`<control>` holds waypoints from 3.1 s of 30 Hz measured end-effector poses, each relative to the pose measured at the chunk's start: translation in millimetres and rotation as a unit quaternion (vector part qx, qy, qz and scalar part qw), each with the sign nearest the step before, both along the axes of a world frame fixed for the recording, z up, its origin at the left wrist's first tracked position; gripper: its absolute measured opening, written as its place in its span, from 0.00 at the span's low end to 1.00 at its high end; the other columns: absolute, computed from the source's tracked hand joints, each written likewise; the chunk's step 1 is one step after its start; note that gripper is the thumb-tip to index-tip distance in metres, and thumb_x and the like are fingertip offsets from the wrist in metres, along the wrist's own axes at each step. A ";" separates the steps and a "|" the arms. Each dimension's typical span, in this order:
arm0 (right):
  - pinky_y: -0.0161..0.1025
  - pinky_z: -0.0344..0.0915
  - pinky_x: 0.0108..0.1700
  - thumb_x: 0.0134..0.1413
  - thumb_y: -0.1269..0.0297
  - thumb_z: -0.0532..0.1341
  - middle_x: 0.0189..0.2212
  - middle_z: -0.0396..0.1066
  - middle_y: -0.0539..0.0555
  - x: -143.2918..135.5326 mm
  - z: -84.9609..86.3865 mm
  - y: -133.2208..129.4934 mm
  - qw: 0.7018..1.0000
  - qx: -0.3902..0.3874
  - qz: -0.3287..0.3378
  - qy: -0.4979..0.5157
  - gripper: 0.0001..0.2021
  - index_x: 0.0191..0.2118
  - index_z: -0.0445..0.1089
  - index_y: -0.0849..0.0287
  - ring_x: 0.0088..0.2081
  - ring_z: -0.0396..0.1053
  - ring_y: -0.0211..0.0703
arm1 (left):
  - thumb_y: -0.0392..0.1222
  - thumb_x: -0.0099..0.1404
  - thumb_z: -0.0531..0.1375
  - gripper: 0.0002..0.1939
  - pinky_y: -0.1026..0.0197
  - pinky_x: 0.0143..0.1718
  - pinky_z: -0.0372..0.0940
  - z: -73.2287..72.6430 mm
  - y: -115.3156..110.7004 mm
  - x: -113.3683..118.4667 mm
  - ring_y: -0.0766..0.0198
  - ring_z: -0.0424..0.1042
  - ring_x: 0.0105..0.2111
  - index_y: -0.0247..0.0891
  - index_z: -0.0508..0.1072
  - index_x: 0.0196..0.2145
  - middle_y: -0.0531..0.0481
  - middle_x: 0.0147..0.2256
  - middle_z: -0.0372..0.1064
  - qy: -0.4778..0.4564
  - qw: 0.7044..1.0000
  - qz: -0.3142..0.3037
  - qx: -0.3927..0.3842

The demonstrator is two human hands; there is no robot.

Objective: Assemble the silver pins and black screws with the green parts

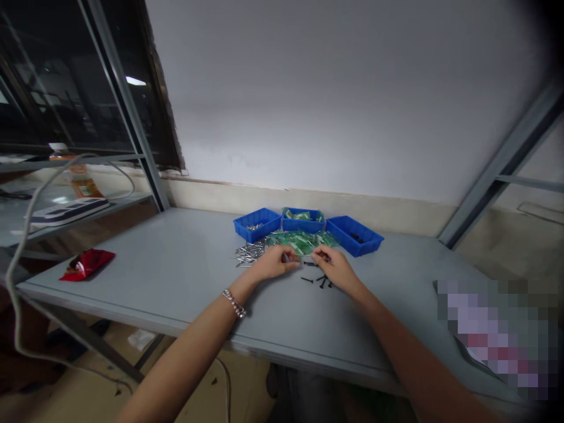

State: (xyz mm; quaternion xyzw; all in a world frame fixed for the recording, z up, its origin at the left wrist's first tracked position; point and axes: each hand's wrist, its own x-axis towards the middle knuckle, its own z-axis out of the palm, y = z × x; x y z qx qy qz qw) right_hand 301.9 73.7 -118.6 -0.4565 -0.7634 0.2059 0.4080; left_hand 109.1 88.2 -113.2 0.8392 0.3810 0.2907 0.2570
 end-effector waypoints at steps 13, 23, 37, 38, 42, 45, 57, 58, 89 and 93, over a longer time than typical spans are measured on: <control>0.36 0.59 0.32 0.48 0.66 0.55 0.24 0.64 0.50 0.5 -3.4 2.2 0.999 0.001 0.005 0.040 0.03 0.27 0.61 0.58 0.27 0.62 0.38 | 0.46 0.57 0.56 0.12 0.64 0.27 0.54 -0.2 0.3 0.3 0.68 0.59 0.24 0.33 0.71 0.29 0.50 0.24 0.65 0.003 1.000 0.018 -0.007; 0.36 0.60 0.32 0.49 0.64 0.55 0.26 0.66 0.50 -0.8 -1.6 0.5 1.000 -0.011 0.005 0.027 0.04 0.29 0.63 0.58 0.27 0.63 0.37 | 0.45 0.60 0.53 0.14 0.64 0.25 0.51 3.1 -0.5 4.2 0.69 0.55 0.22 0.33 0.70 0.25 0.52 0.20 0.61 -0.049 0.998 0.042 -0.002; 0.34 0.57 0.29 0.50 0.64 0.53 0.22 0.64 0.49 -2.7 1.6 -2.6 0.999 -0.015 0.033 -0.014 0.07 0.25 0.63 0.58 0.26 0.61 0.36 | 0.41 0.57 0.56 0.08 0.64 0.28 0.56 5.1 -1.7 2.8 0.68 0.59 0.25 0.34 0.69 0.27 0.50 0.26 0.65 -0.065 0.995 0.055 0.046; 0.34 0.58 0.29 0.50 0.64 0.54 0.22 0.64 0.49 -2.8 1.4 -2.6 0.999 -0.015 0.037 -0.018 0.07 0.25 0.64 0.58 0.26 0.61 0.36 | 0.41 0.57 0.56 0.08 0.64 0.28 0.56 5.6 -1.8 2.1 0.69 0.59 0.25 0.34 0.69 0.27 0.50 0.26 0.65 -0.063 0.996 0.050 0.043; 0.34 0.57 0.28 0.51 0.64 0.53 0.22 0.64 0.49 -2.1 1.5 -2.5 1.000 -0.002 0.022 -0.004 0.08 0.24 0.63 0.58 0.26 0.61 0.37 | 0.41 0.57 0.56 0.07 0.65 0.27 0.56 4.0 -1.6 0.3 0.69 0.60 0.24 0.34 0.70 0.28 0.51 0.25 0.66 -0.018 1.000 -0.014 0.008; 0.34 0.57 0.28 0.50 0.64 0.53 0.22 0.64 0.49 -1.5 1.3 -2.1 1.000 -0.003 0.014 0.008 0.07 0.24 0.63 0.58 0.26 0.61 0.37 | 0.41 0.57 0.56 0.07 0.64 0.27 0.55 2.8 -0.9 0.2 0.68 0.60 0.24 0.34 0.70 0.27 0.50 0.25 0.66 -0.016 1.000 -0.012 0.014; 0.36 0.59 0.30 0.51 0.60 0.53 0.22 0.63 0.50 1.8 1.3 0.8 0.999 -0.002 -0.031 0.033 0.07 0.29 0.63 0.58 0.26 0.62 0.39 | 0.42 0.58 0.55 0.09 0.64 0.28 0.56 10.4 6.3 -12.9 0.67 0.61 0.24 0.33 0.71 0.28 0.48 0.26 0.68 -0.023 0.994 0.088 0.060; 0.36 0.59 0.30 0.51 0.60 0.53 0.22 0.63 0.50 2.3 0.8 1.3 0.999 -0.002 -0.033 0.033 0.07 0.30 0.63 0.58 0.25 0.62 0.39 | 0.41 0.58 0.55 0.09 0.63 0.29 0.57 12.1 9.8 -19.6 0.67 0.62 0.24 0.34 0.71 0.28 0.48 0.26 0.69 -0.034 0.985 0.147 0.088; 0.34 0.57 0.28 0.52 0.62 0.52 0.21 0.64 0.49 3.1 -1.3 0.9 0.999 -0.003 -0.013 -0.030 0.06 0.31 0.63 0.58 0.23 0.61 0.37 | 0.39 0.60 0.53 0.11 0.61 0.38 0.61 8.6 29.8 -66.0 0.62 0.68 0.32 0.34 0.69 0.40 0.46 0.33 0.70 0.016 0.897 0.386 0.216; 0.34 0.57 0.29 0.51 0.63 0.52 0.21 0.64 0.49 1.9 0.3 -0.5 0.999 -0.009 -0.015 -0.032 0.06 0.31 0.63 0.58 0.24 0.62 0.37 | 0.41 0.60 0.53 0.10 0.62 0.37 0.62 16.2 17.2 -50.7 0.61 0.69 0.34 0.36 0.70 0.36 0.46 0.33 0.70 0.101 0.922 0.324 0.189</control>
